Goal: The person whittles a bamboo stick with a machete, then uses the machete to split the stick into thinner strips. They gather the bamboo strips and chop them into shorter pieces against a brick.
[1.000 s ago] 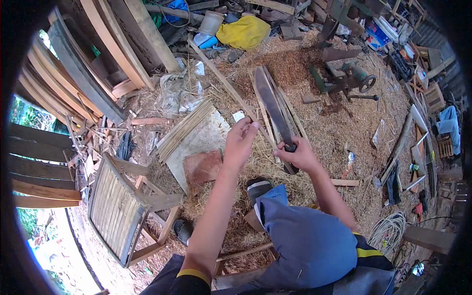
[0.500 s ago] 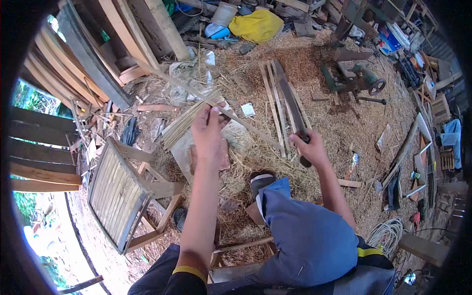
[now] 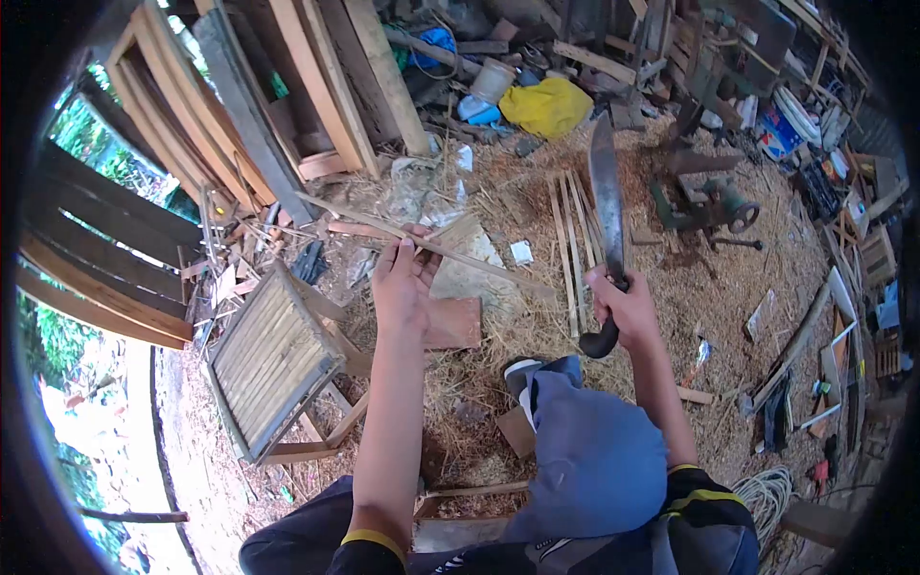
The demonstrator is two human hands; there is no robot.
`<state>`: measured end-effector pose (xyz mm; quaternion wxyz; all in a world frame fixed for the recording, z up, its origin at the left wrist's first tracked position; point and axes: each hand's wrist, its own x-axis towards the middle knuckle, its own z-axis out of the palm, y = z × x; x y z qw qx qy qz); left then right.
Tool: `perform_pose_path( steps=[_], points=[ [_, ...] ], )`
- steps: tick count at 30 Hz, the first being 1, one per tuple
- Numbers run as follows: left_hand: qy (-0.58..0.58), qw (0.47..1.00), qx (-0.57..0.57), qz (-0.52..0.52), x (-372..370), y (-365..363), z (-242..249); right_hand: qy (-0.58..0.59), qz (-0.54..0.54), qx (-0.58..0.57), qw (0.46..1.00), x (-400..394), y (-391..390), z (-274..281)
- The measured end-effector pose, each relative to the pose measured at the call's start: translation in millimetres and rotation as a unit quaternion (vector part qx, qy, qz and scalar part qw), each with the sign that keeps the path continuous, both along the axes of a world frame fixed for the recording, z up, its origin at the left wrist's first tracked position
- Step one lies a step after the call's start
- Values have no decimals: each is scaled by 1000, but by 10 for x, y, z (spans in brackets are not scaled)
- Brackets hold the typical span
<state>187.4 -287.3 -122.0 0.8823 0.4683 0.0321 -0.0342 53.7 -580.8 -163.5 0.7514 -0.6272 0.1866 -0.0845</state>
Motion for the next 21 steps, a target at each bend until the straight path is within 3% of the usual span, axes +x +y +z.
perform_pose_path(
  steps=[3,6,13,19,21],
  points=[
    [-10,999,-24,20,-112,45,239,-57,64,61,994,-33,135,457],
    [-14,998,-41,43,-229,43,448,-107,111,49,987,-72,219,794],
    [-81,995,-31,47,-420,79,901,-111,135,-102,979,-229,229,1317],
    [-128,985,106,42,-609,78,1359,-83,105,-136,982,-531,76,1512],
    [-164,962,212,42,-621,147,1403,-95,91,-137,982,-590,7,1518]
  ],
)
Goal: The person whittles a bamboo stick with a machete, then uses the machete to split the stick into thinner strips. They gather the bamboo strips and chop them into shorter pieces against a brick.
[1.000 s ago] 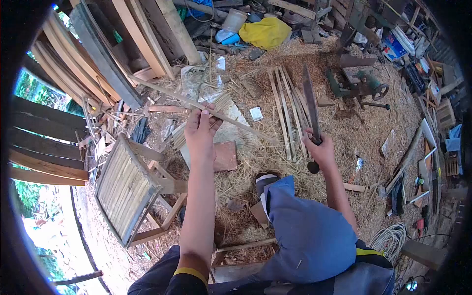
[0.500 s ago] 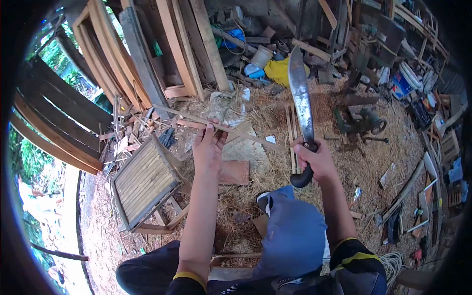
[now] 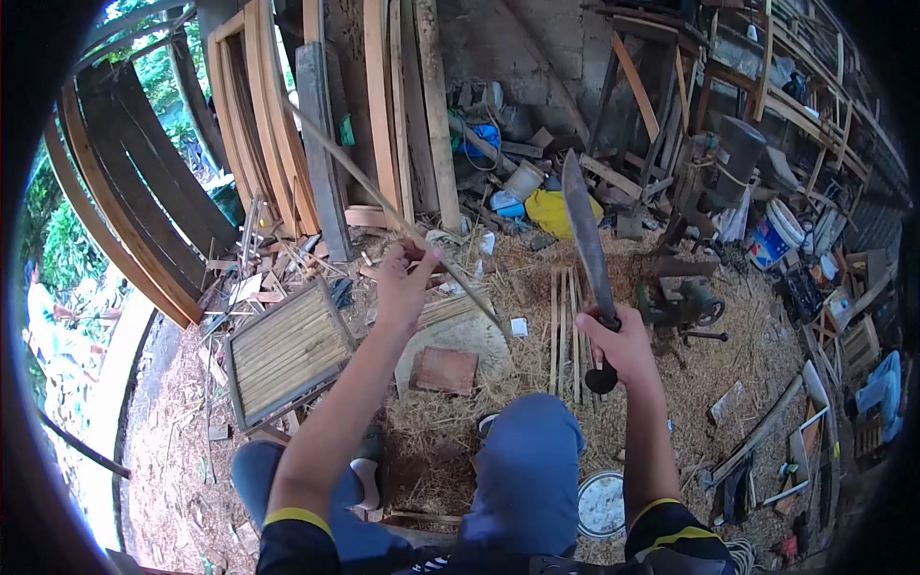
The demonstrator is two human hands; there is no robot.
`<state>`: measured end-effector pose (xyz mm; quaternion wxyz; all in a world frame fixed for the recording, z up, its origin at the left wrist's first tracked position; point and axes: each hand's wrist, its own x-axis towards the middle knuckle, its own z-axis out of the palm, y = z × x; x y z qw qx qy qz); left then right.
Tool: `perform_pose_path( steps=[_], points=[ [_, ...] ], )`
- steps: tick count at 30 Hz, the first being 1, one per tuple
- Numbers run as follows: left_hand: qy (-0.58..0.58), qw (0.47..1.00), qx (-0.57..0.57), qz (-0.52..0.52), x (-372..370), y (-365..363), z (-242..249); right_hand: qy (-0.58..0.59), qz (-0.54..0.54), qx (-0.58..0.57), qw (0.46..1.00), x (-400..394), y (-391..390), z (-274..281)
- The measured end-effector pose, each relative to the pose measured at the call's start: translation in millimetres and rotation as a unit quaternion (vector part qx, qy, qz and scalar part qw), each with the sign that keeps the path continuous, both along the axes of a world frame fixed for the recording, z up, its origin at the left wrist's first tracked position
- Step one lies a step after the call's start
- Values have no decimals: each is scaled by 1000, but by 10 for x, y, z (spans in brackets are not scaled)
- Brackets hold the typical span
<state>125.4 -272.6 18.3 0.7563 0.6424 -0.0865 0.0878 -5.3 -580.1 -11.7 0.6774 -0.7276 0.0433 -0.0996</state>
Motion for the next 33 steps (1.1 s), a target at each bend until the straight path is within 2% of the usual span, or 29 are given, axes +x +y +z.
perform_pose_path(
  steps=[1,7,11,16,19,20,23,24,30,33],
  points=[
    [-17,998,55,6,14,46,7,-7,-6,2,1000,-10,-20,19],
    [-109,968,227,-8,-16,390,-107,-8,-18,21,1000,-11,31,299],
    [-134,941,310,18,-265,488,-55,-16,11,47,999,106,284,646],
    [-98,942,314,-67,-302,474,-133,-40,37,138,989,409,737,1250],
    [-134,927,337,-99,-245,498,-233,-74,68,182,978,551,1034,1547],
    [-138,929,327,-100,-121,529,-458,-87,80,191,975,586,1105,1604],
    [-151,929,313,-128,-178,576,-417,-113,92,191,971,659,1273,1694],
    [-188,914,343,-103,-226,582,-363,-117,104,186,970,644,1325,1733],
    [-187,903,359,-144,-41,799,-467,-105,66,153,980,738,1558,1643],
    [-276,886,346,-136,83,970,-450,-87,116,175,974,724,1672,1612]
  ],
)
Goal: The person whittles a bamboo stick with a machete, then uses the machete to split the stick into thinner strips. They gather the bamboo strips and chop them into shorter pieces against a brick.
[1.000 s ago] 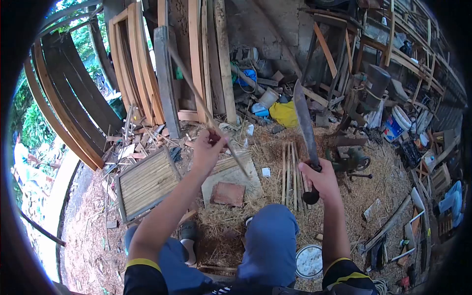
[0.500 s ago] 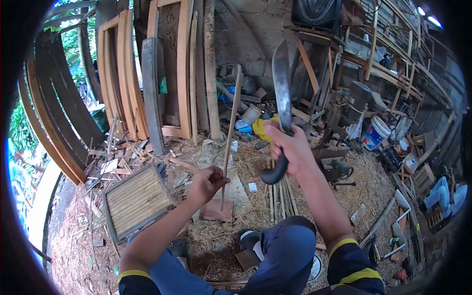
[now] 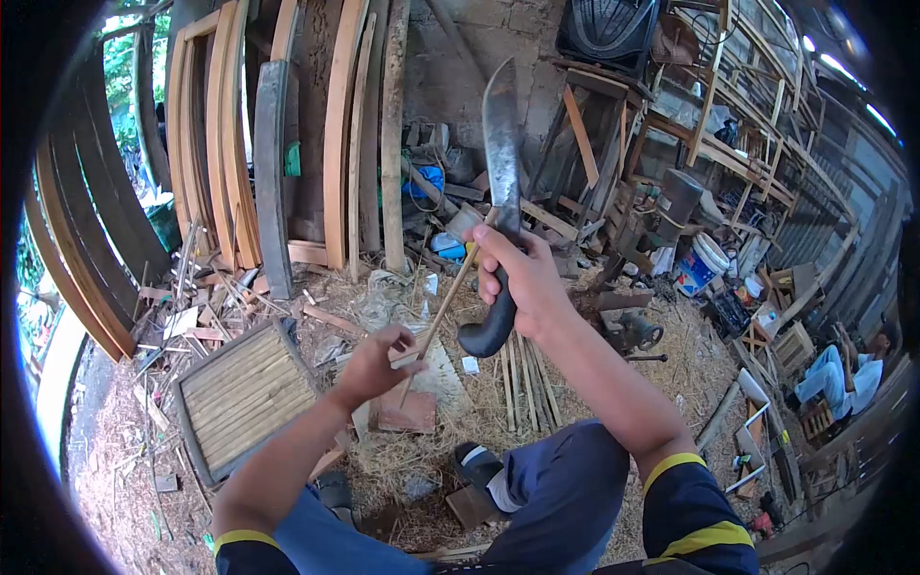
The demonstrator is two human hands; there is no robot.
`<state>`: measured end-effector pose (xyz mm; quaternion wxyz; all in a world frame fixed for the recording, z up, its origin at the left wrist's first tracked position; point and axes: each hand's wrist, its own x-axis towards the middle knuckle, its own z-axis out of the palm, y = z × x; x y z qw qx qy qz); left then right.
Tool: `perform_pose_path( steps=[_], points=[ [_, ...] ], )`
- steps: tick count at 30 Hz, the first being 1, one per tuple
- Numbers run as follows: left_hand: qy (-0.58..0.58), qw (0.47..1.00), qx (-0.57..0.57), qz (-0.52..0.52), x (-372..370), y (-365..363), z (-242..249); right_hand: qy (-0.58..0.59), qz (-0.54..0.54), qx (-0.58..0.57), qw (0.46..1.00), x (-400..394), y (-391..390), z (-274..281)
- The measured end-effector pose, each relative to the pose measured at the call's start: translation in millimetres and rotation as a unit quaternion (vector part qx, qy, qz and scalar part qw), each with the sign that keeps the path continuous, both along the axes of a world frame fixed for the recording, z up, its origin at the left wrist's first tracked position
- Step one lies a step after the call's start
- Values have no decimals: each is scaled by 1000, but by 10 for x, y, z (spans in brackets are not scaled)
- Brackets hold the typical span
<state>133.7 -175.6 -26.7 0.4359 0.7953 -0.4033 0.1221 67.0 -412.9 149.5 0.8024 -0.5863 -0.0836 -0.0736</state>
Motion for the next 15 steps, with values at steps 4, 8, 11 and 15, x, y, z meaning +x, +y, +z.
perform_pose_path(
  steps=[4,8,11,15],
  points=[
    [73,995,-44,48,104,282,122,25,57,32,998,35,174,-258],
    [60,995,-57,52,31,368,122,38,77,1,996,63,305,-431],
    [54,998,-33,23,-214,291,318,27,67,-39,997,37,438,-441],
    [-30,997,-61,40,-292,213,232,3,90,-41,995,14,611,-451]
  ],
)
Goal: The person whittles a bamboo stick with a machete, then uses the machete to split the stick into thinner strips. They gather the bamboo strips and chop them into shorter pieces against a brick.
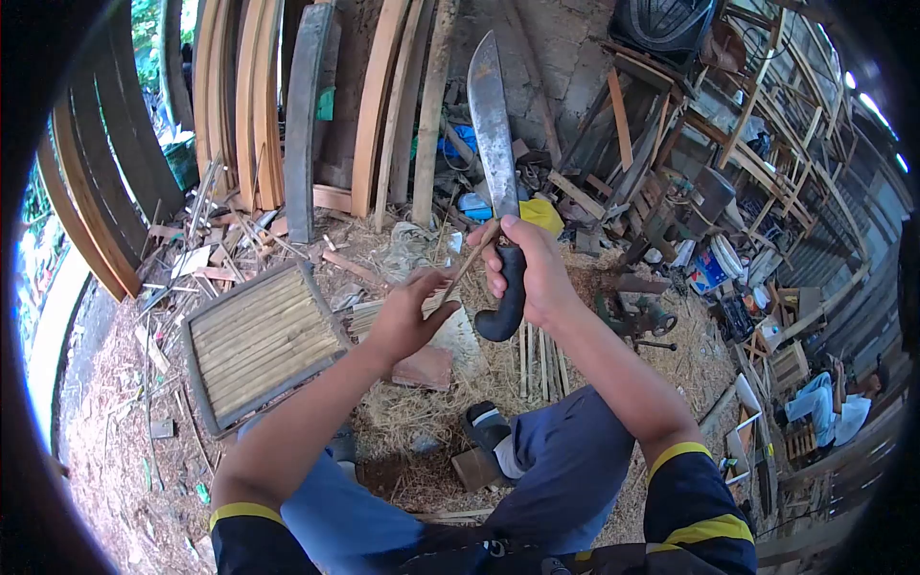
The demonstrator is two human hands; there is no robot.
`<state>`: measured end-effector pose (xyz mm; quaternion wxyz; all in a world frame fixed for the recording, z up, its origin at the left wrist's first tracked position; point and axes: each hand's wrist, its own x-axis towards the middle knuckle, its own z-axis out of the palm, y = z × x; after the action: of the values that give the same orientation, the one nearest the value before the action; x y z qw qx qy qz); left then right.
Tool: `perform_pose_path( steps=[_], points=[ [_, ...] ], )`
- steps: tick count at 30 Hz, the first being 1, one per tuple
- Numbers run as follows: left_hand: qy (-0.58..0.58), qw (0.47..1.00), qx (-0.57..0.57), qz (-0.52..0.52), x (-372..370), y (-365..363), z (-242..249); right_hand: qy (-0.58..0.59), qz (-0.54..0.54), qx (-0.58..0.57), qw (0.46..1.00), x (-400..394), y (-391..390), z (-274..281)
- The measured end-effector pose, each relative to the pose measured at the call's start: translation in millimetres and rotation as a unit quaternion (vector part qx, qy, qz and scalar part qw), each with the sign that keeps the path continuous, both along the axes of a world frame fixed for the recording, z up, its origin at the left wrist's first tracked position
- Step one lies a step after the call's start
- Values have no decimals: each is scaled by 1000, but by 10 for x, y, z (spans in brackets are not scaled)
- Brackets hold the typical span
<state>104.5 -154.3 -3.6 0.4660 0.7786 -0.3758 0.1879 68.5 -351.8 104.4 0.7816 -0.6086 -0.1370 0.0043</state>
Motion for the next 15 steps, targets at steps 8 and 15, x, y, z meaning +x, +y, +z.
perform_pose_path(
  steps=[8,15],
  points=[
    [34,996,-20,79,13,143,-79,-12,-60,-91,994,-96,399,52],
    [48,996,-37,60,225,201,-537,3,-122,-148,981,-55,342,41]
  ],
)
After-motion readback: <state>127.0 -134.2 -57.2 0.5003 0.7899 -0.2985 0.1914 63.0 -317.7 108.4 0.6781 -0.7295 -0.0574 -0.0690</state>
